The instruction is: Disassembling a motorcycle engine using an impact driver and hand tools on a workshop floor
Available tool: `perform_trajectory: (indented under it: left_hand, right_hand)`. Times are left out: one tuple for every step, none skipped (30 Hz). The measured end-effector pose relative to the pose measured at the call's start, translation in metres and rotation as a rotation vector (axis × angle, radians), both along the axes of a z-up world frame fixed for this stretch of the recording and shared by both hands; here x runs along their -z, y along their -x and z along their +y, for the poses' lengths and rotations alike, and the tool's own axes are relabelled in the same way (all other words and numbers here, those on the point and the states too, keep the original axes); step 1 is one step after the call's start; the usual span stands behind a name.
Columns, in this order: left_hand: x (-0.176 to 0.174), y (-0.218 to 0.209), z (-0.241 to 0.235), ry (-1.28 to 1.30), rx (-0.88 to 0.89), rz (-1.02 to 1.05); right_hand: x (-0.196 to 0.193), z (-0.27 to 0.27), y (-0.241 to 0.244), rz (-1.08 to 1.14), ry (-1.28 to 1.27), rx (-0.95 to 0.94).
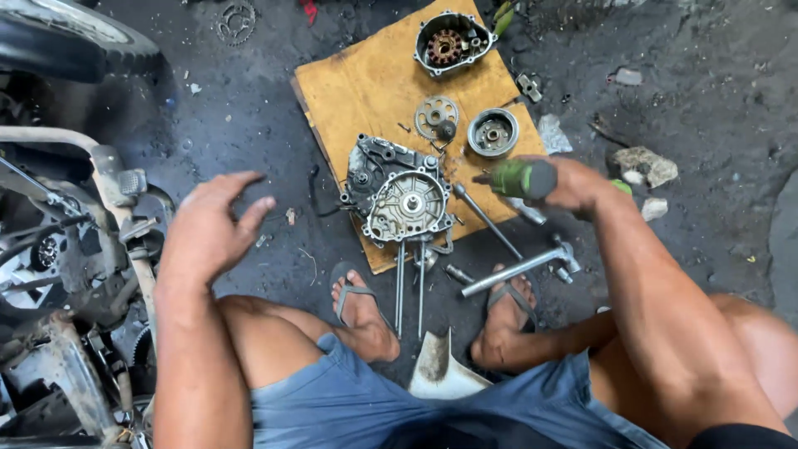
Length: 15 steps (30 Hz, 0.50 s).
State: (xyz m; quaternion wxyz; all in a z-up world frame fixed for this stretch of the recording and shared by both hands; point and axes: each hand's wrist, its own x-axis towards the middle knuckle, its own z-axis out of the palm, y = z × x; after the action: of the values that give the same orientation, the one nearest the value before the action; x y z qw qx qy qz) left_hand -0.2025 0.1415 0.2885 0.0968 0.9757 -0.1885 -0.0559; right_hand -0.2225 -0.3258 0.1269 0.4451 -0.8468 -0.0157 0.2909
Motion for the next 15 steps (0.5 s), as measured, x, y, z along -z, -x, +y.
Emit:
perform_trajectory:
  left_hand:
    - [0.007, -0.007, 0.013, -0.004, -0.037, -0.037]
    - [0.014, -0.015, 0.026, -0.009, -0.075, -0.074]
    - [0.014, -0.014, 0.026, 0.0, -0.08, -0.08]
    - [0.014, -0.014, 0.026, 0.024, -0.107, -0.09]
    - [0.014, -0.011, 0.027, 0.041, -0.14, -0.09]
    - [0.014, -0.01, 0.028, 0.043, -0.152, -0.088]
    - [0.016, -0.01, 0.028, 0.092, -0.152, -0.056]
    - [0.017, -0.009, 0.028, 0.141, -0.153, -0.024]
    - [0.014, -0.006, 0.028, 0.146, -0.171, -0.019]
    - [0.012, -0.004, 0.028, 0.166, -0.169, 0.018]
    - [0.008, -0.004, 0.029, 0.184, -0.164, 0.047]
    - [0.008, -0.002, 0.032, 0.186, -0.179, 0.044]
    - [0.007, 0.001, 0.033, 0.177, -0.186, 0.061]
    - [0.007, 0.004, 0.034, 0.169, -0.193, 0.078]
    - [0.005, 0.008, 0.034, 0.171, -0.2, 0.091]
  right_hand:
    - [0.024, -0.007, 0.005, -0.002, 0.223, -0.031]
    - [0.047, -0.014, 0.009, -0.007, 0.445, -0.061]
    - [0.063, -0.015, 0.014, -0.015, 0.454, -0.064]
    - [0.08, -0.016, 0.017, -0.018, 0.529, -0.061]
    - [0.098, -0.015, 0.022, -0.015, 0.598, -0.067]
    - [0.119, -0.017, 0.027, -0.017, 0.601, -0.079]
    - [0.14, -0.02, 0.031, -0.012, 0.658, -0.076]
    - [0.162, -0.024, 0.034, -0.008, 0.714, -0.073]
    - [0.174, -0.024, 0.04, -0.008, 0.719, -0.092]
    - [0.186, -0.025, 0.046, 0.013, 0.727, -0.084]
    - [0.2, -0.024, 0.047, 0.028, 0.731, -0.07]
    - [0.192, -0.016, 0.044, 0.021, 0.732, -0.084]
    - [0.185, -0.007, 0.048, 0.091, 0.732, -0.077]
    - [0.178, 0.0, 0.051, 0.16, 0.732, -0.069]
    - [0.18, 0.005, 0.051, 0.171, 0.736, -0.079]
